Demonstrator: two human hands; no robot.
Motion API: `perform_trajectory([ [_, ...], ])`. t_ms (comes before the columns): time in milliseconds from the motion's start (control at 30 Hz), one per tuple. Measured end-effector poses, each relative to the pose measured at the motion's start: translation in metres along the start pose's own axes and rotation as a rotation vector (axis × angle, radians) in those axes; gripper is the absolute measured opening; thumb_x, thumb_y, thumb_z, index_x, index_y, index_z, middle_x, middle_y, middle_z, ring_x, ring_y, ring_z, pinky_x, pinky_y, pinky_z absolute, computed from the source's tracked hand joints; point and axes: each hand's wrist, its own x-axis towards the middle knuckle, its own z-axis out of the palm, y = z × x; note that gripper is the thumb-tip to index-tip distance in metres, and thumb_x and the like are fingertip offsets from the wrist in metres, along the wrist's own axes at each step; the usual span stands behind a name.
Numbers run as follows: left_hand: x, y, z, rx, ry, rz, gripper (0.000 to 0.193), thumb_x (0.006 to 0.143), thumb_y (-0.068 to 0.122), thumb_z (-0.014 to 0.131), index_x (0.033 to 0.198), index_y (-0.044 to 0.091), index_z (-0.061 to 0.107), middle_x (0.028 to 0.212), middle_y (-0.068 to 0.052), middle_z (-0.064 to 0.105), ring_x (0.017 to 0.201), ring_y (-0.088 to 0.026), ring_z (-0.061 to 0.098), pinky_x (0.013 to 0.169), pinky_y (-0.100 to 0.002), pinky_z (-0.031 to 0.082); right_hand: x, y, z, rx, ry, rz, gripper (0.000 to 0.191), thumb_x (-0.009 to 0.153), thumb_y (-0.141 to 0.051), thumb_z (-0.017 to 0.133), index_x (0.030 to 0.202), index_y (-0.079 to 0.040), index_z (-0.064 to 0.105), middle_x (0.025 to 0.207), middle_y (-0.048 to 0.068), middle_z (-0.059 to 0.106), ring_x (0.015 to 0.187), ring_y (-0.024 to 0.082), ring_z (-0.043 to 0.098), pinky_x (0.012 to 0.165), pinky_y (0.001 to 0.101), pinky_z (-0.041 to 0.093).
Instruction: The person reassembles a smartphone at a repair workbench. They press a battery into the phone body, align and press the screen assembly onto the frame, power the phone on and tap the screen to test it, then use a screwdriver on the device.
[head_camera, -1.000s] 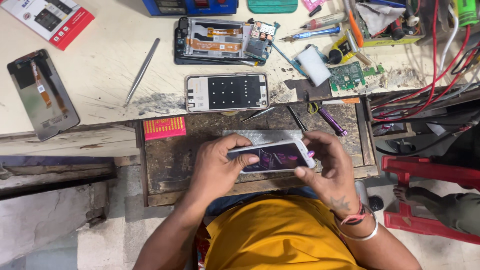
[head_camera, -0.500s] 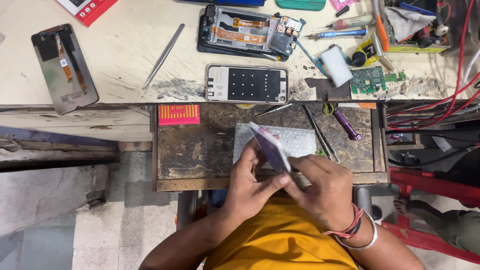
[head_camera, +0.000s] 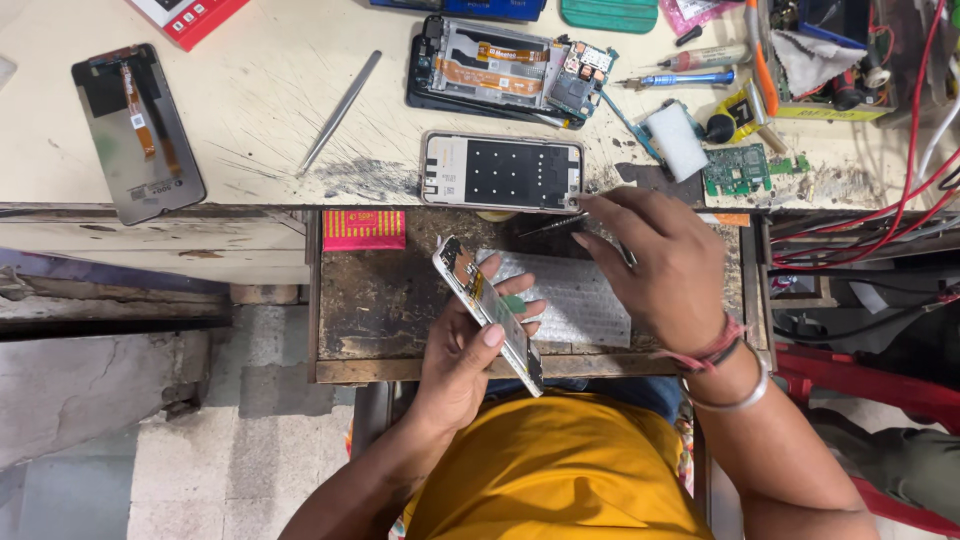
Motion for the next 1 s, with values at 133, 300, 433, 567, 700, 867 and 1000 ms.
perform_trajectory([
  [133,0.000,0.002,0.000,-0.021,0.014,-0.026,0.084,0.095,0.030,0.071,0.160,0.000,0.028,0.148,-0.026,0.052,0.131,-0.037,0.061,0.109,-0.046,0.053,0.005,0.001,0.020,-0.053,0.065,-0.031,0.022,0.087,-0.013,0.085,0.108,-0.014,0.080,0.099,0.005,0.072,0.083,0.025,0.068,0.073,0.0374,0.053],
  [300,-0.001,0.005,-0.004,0.000,0.018,-0.014,0.082,0.096,0.029,0.070,0.160,-0.001,0.029,0.148,-0.027,0.052,0.130,-0.038,0.061,0.108,-0.047,0.053,-0.005,0.004,0.021,0.054,0.129,0.056,0.015,0.091,-0.005,0.082,0.105,-0.011,0.080,0.096,0.006,0.071,0.081,0.023,0.069,0.069,0.0341,0.052],
  [433,0.001,0.009,-0.007,0.022,0.022,0.014,0.078,0.097,0.028,0.067,0.159,-0.002,0.029,0.147,-0.028,0.053,0.129,-0.038,0.062,0.108,-0.048,0.055,-0.022,0.014,0.015,0.198,0.105,0.256,0.016,0.092,-0.002,0.081,0.107,-0.008,0.079,0.095,0.007,0.074,0.077,0.018,0.070,0.066,0.0287,0.052],
  [567,-0.001,0.012,-0.008,0.007,0.027,0.018,0.077,0.097,0.026,0.067,0.159,-0.002,0.031,0.146,-0.028,0.054,0.129,-0.038,0.062,0.108,-0.048,0.055,-0.040,0.035,0.018,0.509,0.072,0.488,0.022,0.091,-0.003,0.081,0.112,-0.003,0.075,0.097,0.005,0.076,0.083,0.010,0.071,0.073,0.0229,0.054],
  [700,0.000,0.013,-0.010,0.034,0.047,0.036,0.075,0.097,0.024,0.068,0.157,-0.002,0.032,0.145,-0.028,0.055,0.128,-0.038,0.063,0.107,-0.048,0.055,-0.061,0.054,0.025,0.913,0.140,0.657,0.023,0.097,0.000,0.077,0.118,0.002,0.071,0.100,0.005,0.074,0.091,0.010,0.069,0.083,0.0232,0.055],
  [867,0.003,0.018,-0.013,0.126,0.047,0.029,0.077,0.095,0.025,0.071,0.157,-0.003,0.034,0.147,-0.028,0.054,0.128,-0.037,0.064,0.107,-0.047,0.055,-0.070,0.072,0.026,1.212,0.247,0.798,0.015,0.099,0.000,0.071,0.114,0.001,0.069,0.101,0.006,0.073,0.088,0.014,0.072,0.084,0.0306,0.062],
  [1000,0.005,0.019,-0.014,0.229,0.033,-0.007,0.080,0.093,0.028,0.074,0.156,-0.002,0.034,0.144,-0.027,0.056,0.126,-0.033,0.065,0.106,-0.046,0.055,-0.077,0.077,0.012,1.273,0.213,0.812,0.015,0.100,-0.002,0.070,0.115,0.001,0.070,0.101,0.005,0.072,0.089,0.013,0.070,0.083,0.0319,0.062],
])
